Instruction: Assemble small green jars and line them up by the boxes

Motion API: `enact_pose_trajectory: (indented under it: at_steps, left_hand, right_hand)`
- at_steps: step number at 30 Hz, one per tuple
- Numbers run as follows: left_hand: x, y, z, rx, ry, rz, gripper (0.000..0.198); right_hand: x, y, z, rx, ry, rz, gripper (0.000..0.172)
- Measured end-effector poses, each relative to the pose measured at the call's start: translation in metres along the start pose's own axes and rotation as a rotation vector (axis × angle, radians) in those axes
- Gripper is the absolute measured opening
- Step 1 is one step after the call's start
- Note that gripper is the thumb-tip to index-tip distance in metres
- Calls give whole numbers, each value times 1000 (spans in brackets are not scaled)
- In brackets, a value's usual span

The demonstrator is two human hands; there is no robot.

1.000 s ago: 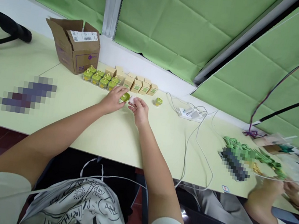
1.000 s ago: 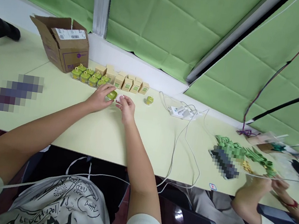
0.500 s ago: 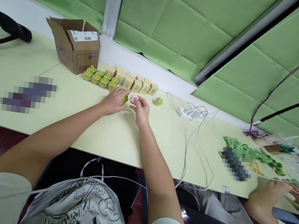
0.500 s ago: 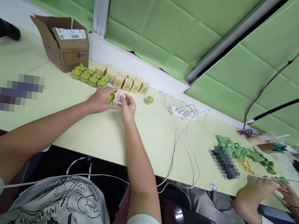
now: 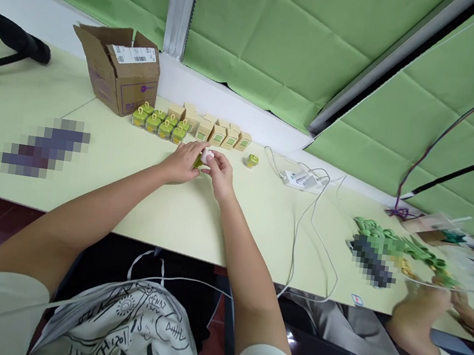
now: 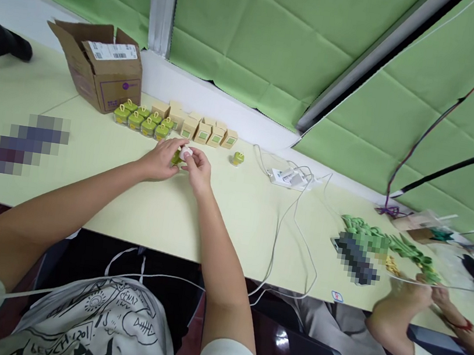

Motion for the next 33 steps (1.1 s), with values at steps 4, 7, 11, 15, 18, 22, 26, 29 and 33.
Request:
enact_pose_trajectory:
  at_steps: [4,7,11,15,18,22,26,29,33]
  left_hand:
    - [0,1,-1,5,46,27,76]
    - [0,1,-2,28,75,42,75]
    - [-4,0,-2,21,70,57,65]
    - [-9,-2,-1,13,67,60,62]
    - [-11,-4,0,9,66,59,61]
    - [-11,-4,0,17,60,44,58]
    - [-10,-4,-2,25,55,33,57]
    - [-10,-4,-2,23,54,34,56]
    - [-12,-4,0,23,44,51,57]
  right_hand:
    - [4,-3,0,-24,33,-25,56]
    - [9,-6,-1,-17,61,-35,58]
    - [12,-8,-2,-24,46,-34,61]
    - [14,-8,-4,-21,58,-21,62]
    - [14,-8,-4,-12,89,-26,61]
    - [12,-7,-4,0,113,-36,60]
    - [10,-6,-3,0,118,-29,59]
    - [9,-5,-2,-4,118,-33,60]
    - [8,-3,0,-14,130,-47,62]
Point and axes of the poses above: each hand's wrist, its own y-axis away from the middle knuckle, its own z-axis out of the palm, x = y × z, the point moved 4 cm from there along -y, towards the middle knuckle, and after that the axes turned 13 degrees about y, right-handed, at the moved point
